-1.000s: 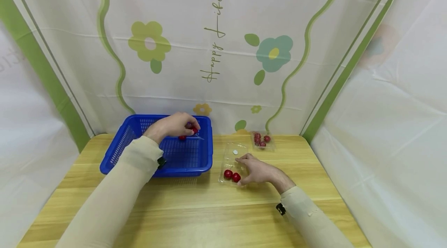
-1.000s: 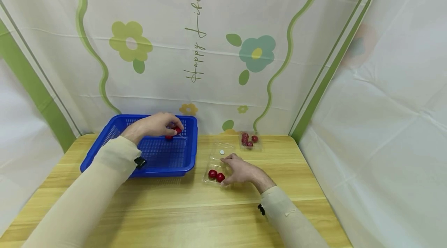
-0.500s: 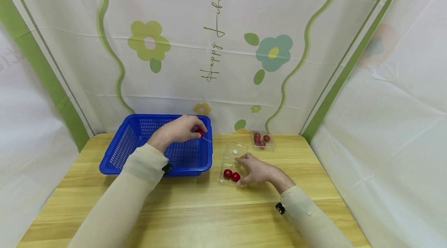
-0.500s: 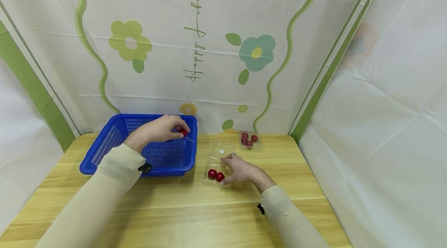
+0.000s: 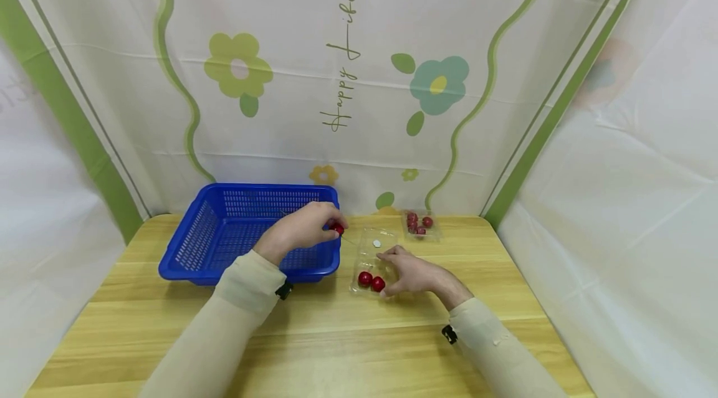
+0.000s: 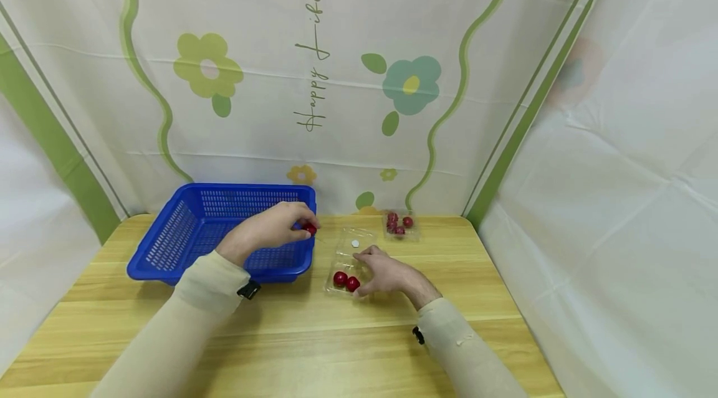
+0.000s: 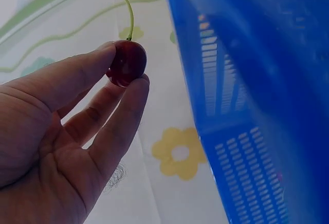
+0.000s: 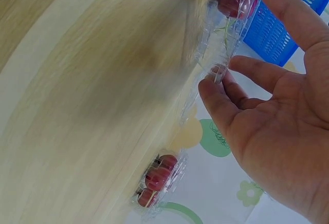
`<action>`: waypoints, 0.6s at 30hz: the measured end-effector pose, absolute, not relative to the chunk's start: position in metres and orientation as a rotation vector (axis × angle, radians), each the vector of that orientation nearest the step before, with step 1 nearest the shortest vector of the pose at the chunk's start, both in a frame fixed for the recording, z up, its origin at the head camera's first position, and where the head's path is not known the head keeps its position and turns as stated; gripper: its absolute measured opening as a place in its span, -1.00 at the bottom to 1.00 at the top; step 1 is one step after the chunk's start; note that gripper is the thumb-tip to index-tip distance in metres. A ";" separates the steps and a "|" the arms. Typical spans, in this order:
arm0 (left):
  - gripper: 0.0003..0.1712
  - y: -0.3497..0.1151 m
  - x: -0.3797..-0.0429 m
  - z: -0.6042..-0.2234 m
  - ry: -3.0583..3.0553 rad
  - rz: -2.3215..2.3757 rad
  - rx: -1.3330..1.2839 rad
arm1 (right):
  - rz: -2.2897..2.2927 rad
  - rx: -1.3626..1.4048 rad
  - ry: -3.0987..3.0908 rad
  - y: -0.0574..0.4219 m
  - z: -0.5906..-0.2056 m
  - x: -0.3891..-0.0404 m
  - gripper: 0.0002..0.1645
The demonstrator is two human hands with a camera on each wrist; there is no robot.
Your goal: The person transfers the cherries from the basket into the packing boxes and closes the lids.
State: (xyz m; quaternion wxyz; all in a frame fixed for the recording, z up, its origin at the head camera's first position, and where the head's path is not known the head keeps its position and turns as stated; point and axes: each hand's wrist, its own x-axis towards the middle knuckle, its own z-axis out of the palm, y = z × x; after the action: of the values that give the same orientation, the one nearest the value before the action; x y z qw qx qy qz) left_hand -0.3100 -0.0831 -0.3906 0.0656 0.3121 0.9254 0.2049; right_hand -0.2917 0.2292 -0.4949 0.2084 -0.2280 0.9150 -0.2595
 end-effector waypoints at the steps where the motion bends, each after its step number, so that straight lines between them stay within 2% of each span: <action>1: -0.77 -0.081 -0.309 -0.392 2.790 0.621 0.949 | -0.727 -0.634 2.546 0.229 -0.495 -0.292 0.22; 18: -0.82 -0.049 -0.299 -0.417 2.756 0.723 1.000 | -0.732 -0.628 2.542 0.231 -0.497 -0.293 0.22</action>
State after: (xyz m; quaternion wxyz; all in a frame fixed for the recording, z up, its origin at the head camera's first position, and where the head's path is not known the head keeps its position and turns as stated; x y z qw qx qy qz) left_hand -0.2989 -0.0488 -0.4175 0.0608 0.3304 0.9110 0.2391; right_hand -0.2929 0.2308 -0.4969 0.2099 -0.2259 0.9141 -0.2633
